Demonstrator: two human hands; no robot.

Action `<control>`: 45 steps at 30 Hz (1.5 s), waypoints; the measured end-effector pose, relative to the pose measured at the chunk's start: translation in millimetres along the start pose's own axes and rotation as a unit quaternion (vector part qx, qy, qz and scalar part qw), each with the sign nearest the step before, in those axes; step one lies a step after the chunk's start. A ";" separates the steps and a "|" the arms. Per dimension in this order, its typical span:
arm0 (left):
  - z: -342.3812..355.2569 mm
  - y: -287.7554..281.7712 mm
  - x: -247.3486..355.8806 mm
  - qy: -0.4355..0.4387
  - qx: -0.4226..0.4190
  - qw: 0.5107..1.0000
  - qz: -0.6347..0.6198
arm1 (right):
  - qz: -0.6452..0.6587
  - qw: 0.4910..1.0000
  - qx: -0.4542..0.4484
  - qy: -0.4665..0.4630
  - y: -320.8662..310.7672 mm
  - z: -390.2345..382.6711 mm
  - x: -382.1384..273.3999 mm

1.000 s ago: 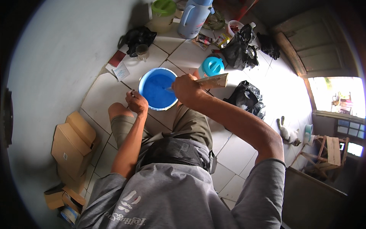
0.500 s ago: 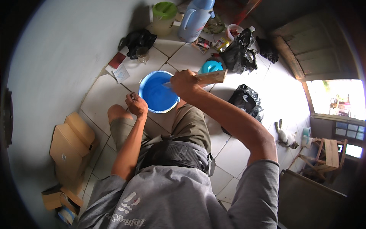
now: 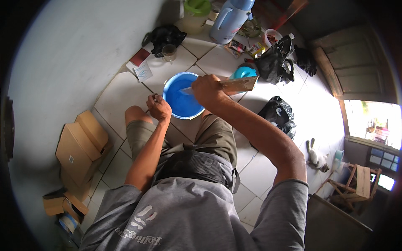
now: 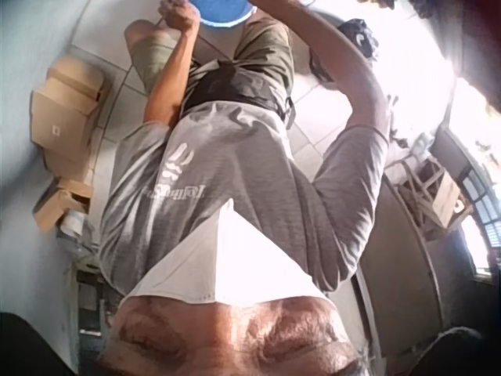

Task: The person takes items out of a plastic bag, pours liquid from a container into a bucket of blue paint, and stirs the mixture using a piece of wood.

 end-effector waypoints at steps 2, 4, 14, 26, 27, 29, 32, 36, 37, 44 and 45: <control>-0.6 -1.0 1.1 -0.002 -0.007 1.000 -0.001 | 0.022 0.996 -0.081 -0.001 2.5 0.7 5.6; 0.2 -2.1 0.1 0.007 -0.010 1.000 -0.003 | 0.007 0.995 -0.100 -0.021 1.5 -9.0 9.9; -1.5 -1.7 5.8 0.011 0.004 1.000 0.021 | 0.008 0.999 -0.047 -0.026 5.7 -8.8 -1.4; -0.5 -1.9 2.7 0.020 0.006 1.000 0.023 | 0.015 0.998 -0.051 -0.023 2.7 -16.1 -6.1; -0.5 -0.1 4.1 0.015 0.004 1.000 0.014 | -0.009 0.999 -0.028 -0.011 4.8 -14.3 -3.5; -2.3 -1.9 5.2 0.019 0.000 1.000 0.016 | -0.008 1.000 -0.007 -0.002 19.5 -12.8 -0.2; -0.9 -3.1 2.5 0.023 -0.001 0.999 0.022 | -0.014 0.999 -0.048 0.002 14.0 -15.3 5.5; -0.2 -1.9 2.9 0.027 -0.004 0.999 0.025 | 0.007 0.993 -0.114 -0.020 4.9 -31.3 4.3; -0.9 -1.6 2.4 0.025 -0.005 0.999 0.027 | 0.013 0.993 -0.110 -0.039 1.2 -32.8 3.9; -2.9 1.2 4.3 0.027 -0.003 1.000 -0.001 | 0.030 0.995 -0.092 -0.021 -4.3 -17.8 -5.0; -1.2 1.2 4.1 0.064 0.027 0.997 -0.013 | 0.029 0.996 -0.082 -0.012 -3.2 -13.9 -4.0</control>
Point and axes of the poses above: each hand's wrist, its own z-axis towards the middle knuckle, its own y-axis out of the palm, x = y × z, the point moved 1 cm from there along z, towards the middle knuckle, and after that the axes turned 14 degrees about -z, right-handed, at the moved point
